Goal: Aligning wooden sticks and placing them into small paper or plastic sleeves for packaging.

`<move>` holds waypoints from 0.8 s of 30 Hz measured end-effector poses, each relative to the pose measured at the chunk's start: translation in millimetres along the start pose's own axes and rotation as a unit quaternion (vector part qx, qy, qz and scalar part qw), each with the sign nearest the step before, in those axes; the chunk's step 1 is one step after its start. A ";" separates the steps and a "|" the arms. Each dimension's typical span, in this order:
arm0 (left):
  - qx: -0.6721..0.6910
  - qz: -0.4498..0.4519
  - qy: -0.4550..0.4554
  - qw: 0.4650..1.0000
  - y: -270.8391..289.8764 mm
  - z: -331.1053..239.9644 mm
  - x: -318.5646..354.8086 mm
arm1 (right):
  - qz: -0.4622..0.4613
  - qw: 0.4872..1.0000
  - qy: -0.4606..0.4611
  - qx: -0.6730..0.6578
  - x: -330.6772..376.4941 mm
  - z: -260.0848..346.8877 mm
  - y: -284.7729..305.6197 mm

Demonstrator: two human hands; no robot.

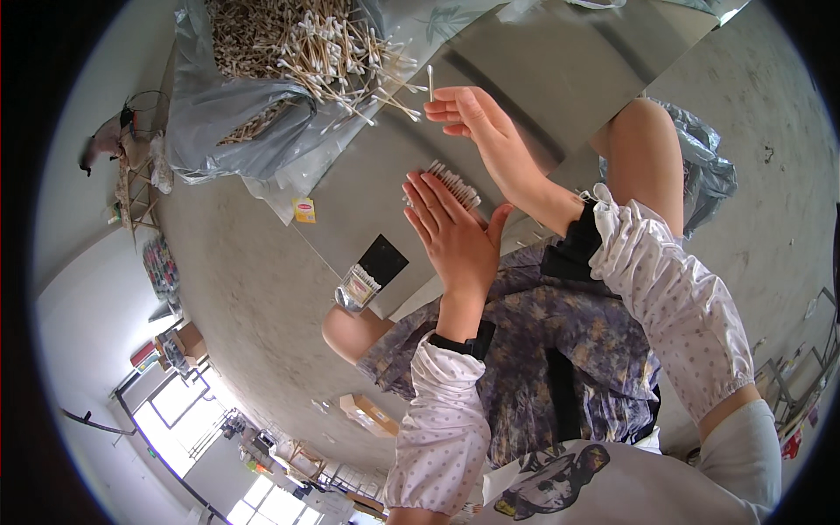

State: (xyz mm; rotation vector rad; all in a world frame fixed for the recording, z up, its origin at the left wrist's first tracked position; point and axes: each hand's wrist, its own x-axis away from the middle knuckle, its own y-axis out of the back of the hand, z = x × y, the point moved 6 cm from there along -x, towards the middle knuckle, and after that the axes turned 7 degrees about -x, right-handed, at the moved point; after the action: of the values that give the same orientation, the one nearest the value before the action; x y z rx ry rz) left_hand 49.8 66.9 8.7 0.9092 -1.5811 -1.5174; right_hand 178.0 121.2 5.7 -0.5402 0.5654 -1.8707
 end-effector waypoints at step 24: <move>-0.034 -0.013 -0.014 0.999 -2.3 -1.5 2.9 | 0.015 1.000 -0.020 0.014 -1.0 -0.1 0.0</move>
State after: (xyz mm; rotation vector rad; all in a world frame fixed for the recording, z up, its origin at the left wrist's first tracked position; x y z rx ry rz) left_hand 49.8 63.6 6.5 0.8764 -1.5322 -1.5984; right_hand 178.2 122.2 5.5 -0.5470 0.5176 -1.8331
